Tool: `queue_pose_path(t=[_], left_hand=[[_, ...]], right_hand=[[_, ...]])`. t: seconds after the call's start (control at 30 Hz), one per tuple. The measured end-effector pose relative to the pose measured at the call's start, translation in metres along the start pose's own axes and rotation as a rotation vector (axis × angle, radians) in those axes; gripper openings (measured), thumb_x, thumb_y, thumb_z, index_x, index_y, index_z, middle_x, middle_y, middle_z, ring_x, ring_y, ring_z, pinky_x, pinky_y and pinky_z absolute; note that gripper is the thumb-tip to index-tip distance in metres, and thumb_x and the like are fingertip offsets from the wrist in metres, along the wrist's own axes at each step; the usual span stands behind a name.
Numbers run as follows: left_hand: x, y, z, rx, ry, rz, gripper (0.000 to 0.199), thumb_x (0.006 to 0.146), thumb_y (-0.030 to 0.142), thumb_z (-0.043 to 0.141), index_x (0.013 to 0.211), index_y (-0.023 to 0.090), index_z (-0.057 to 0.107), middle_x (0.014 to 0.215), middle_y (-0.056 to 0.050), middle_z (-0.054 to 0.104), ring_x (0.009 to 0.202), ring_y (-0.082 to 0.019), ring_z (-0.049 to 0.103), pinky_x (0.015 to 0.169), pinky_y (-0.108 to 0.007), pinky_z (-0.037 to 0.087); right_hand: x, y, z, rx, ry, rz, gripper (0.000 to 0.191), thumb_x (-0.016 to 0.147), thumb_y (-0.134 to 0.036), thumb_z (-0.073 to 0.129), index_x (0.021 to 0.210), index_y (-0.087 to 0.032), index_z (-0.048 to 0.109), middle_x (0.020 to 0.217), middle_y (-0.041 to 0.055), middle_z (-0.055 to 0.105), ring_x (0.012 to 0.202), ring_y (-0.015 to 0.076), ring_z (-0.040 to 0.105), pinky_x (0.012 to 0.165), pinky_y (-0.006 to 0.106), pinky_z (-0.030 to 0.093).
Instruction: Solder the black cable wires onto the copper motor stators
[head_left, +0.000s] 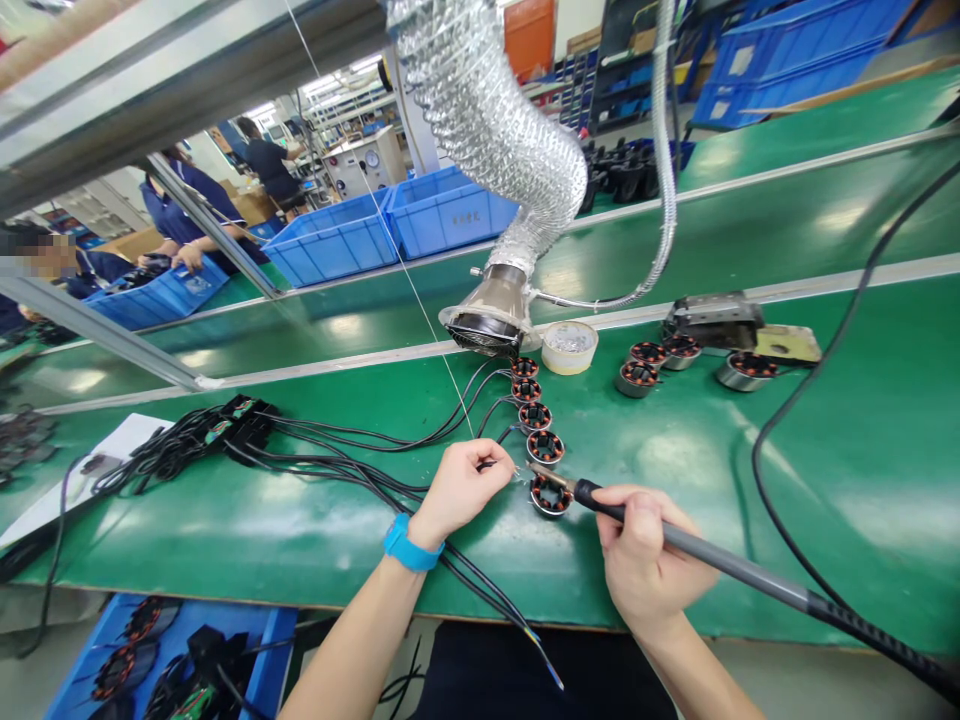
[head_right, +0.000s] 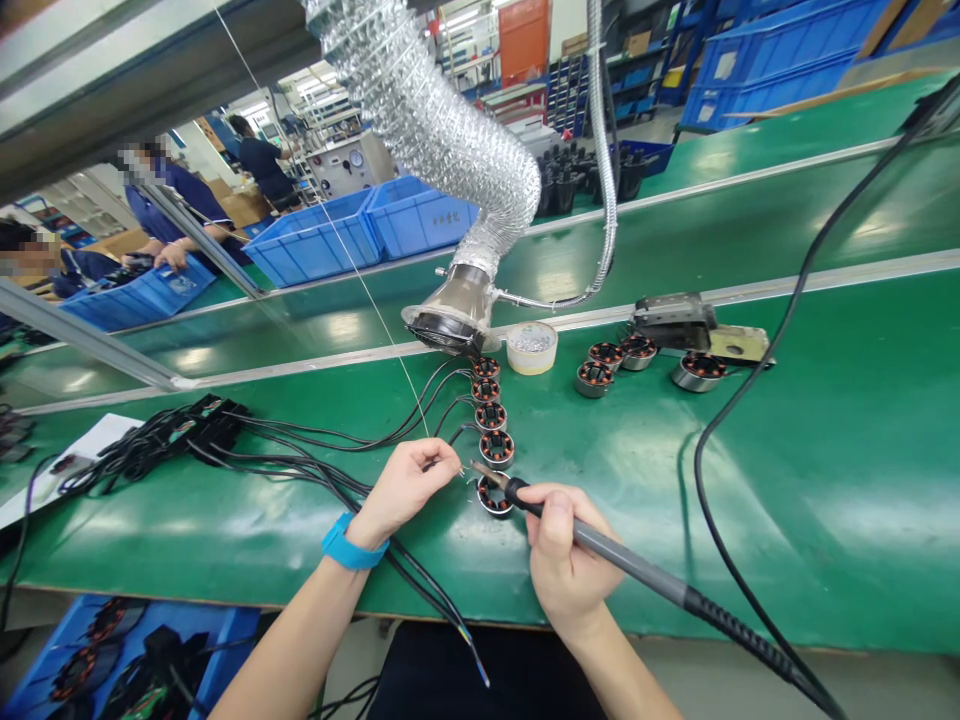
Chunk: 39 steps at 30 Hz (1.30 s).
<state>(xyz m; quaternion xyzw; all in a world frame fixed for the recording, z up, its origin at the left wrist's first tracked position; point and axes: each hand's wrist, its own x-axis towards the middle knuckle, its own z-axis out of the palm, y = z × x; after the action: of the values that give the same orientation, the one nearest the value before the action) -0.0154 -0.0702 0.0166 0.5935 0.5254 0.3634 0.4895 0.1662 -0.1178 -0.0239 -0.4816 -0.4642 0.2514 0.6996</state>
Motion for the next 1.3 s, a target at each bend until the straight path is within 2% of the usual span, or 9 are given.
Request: queue_pose_path(t=[0.13, 0.23, 0.37, 0.47, 0.57, 0.7, 0.97, 1.13, 1.3], left_hand=[[-0.001, 0.000, 0.000, -0.002, 0.002, -0.001, 0.012, 0.077, 0.022, 0.060, 0.072, 0.013, 0.066, 0.067, 0.000, 0.059, 0.064, -0.011, 0.048, 0.062, -0.022, 0.037], [-0.001, -0.001, 0.000, 0.007, -0.002, -0.002, 0.012, 0.078, 0.022, 0.060, 0.073, 0.013, 0.066, 0.067, 0.000, 0.058, 0.064, -0.011, 0.048, 0.062, -0.022, 0.036], [-0.001, 0.000, 0.000, 0.008, -0.004, 0.002, 0.011, 0.078, 0.021, 0.060, 0.073, 0.013, 0.066, 0.067, 0.000, 0.059, 0.065, -0.011, 0.048, 0.062, -0.022, 0.037], [-0.002, 0.001, 0.000, -0.004, -0.012, 0.008, 0.012, 0.079, 0.021, 0.060, 0.073, 0.013, 0.066, 0.068, 0.000, 0.060, 0.065, -0.011, 0.049, 0.063, -0.022, 0.038], [-0.003, 0.004, 0.000, -0.008, -0.013, 0.020, 0.013, 0.081, 0.022, 0.061, 0.073, 0.013, 0.065, 0.069, -0.001, 0.061, 0.066, -0.012, 0.050, 0.063, -0.022, 0.039], [-0.008, 0.005, 0.002, -0.012, -0.023, 0.041, 0.016, 0.084, 0.026, 0.061, 0.075, 0.013, 0.065, 0.071, -0.001, 0.060, 0.068, -0.012, 0.050, 0.065, -0.022, 0.040], [-0.013, 0.005, 0.003, 0.003, -0.025, 0.091, 0.021, 0.088, 0.031, 0.062, 0.077, 0.013, 0.064, 0.077, -0.002, 0.060, 0.070, -0.012, 0.053, 0.066, -0.023, 0.042], [-0.013, 0.004, 0.004, -0.128, -0.080, -0.073, 0.027, 0.087, 0.040, 0.064, 0.080, 0.014, 0.061, 0.062, 0.002, 0.053, 0.050, -0.008, 0.045, 0.050, -0.020, 0.037], [-0.011, 0.001, 0.007, -0.290, -0.074, -0.171, 0.027, 0.082, 0.040, 0.068, 0.078, 0.015, 0.060, 0.048, 0.005, 0.050, 0.041, -0.007, 0.042, 0.044, -0.019, 0.036]], right_hand=[[-0.002, 0.002, -0.001, 0.029, -0.025, -0.026, 0.033, 0.105, -0.036, 0.052, 0.085, -0.015, 0.069, 0.065, 0.0015, 0.061, 0.042, 0.0105, 0.050, 0.038, 0.022, 0.040], [0.001, -0.002, 0.000, 0.021, -0.129, -0.049, 0.024, 0.106, -0.029, 0.051, 0.097, -0.018, 0.070, 0.063, -0.0021, 0.057, 0.044, 0.0099, 0.051, 0.041, 0.021, 0.042], [0.013, -0.010, 0.009, -0.058, -0.267, -0.227, 0.016, 0.102, -0.019, 0.055, 0.113, -0.021, 0.067, 0.087, 0.0026, 0.064, 0.068, 0.0138, 0.062, 0.063, 0.026, 0.053], [0.020, -0.012, 0.017, -0.126, -0.315, -0.333, 0.023, 0.099, -0.015, 0.060, 0.120, -0.023, 0.063, 0.098, 0.0049, 0.064, 0.089, 0.0188, 0.064, 0.081, 0.033, 0.055], [0.022, -0.010, 0.021, -0.159, -0.365, -0.341, 0.032, 0.098, -0.015, 0.060, 0.128, -0.024, 0.058, 0.100, 0.0055, 0.063, 0.098, 0.0207, 0.063, 0.088, 0.036, 0.055], [0.020, -0.007, 0.023, -0.175, -0.448, -0.315, 0.037, 0.097, -0.013, 0.058, 0.133, -0.024, 0.055, 0.110, 0.0078, 0.062, 0.108, 0.0210, 0.063, 0.091, 0.033, 0.056], [0.016, -0.007, 0.025, -0.143, -0.446, -0.359, 0.035, 0.098, -0.008, 0.053, 0.129, -0.024, 0.058, 0.106, 0.0065, 0.058, 0.095, 0.0178, 0.063, 0.088, 0.030, 0.056], [0.014, -0.007, 0.024, -0.153, -0.433, -0.376, 0.035, 0.097, -0.007, 0.054, 0.128, -0.022, 0.059, 0.107, 0.0065, 0.056, 0.091, 0.0157, 0.062, 0.087, 0.027, 0.054], [0.015, -0.007, 0.024, -0.160, -0.467, -0.364, 0.034, 0.096, -0.007, 0.055, 0.127, -0.022, 0.059, 0.106, 0.0054, 0.055, 0.092, 0.0148, 0.062, 0.087, 0.026, 0.053]])
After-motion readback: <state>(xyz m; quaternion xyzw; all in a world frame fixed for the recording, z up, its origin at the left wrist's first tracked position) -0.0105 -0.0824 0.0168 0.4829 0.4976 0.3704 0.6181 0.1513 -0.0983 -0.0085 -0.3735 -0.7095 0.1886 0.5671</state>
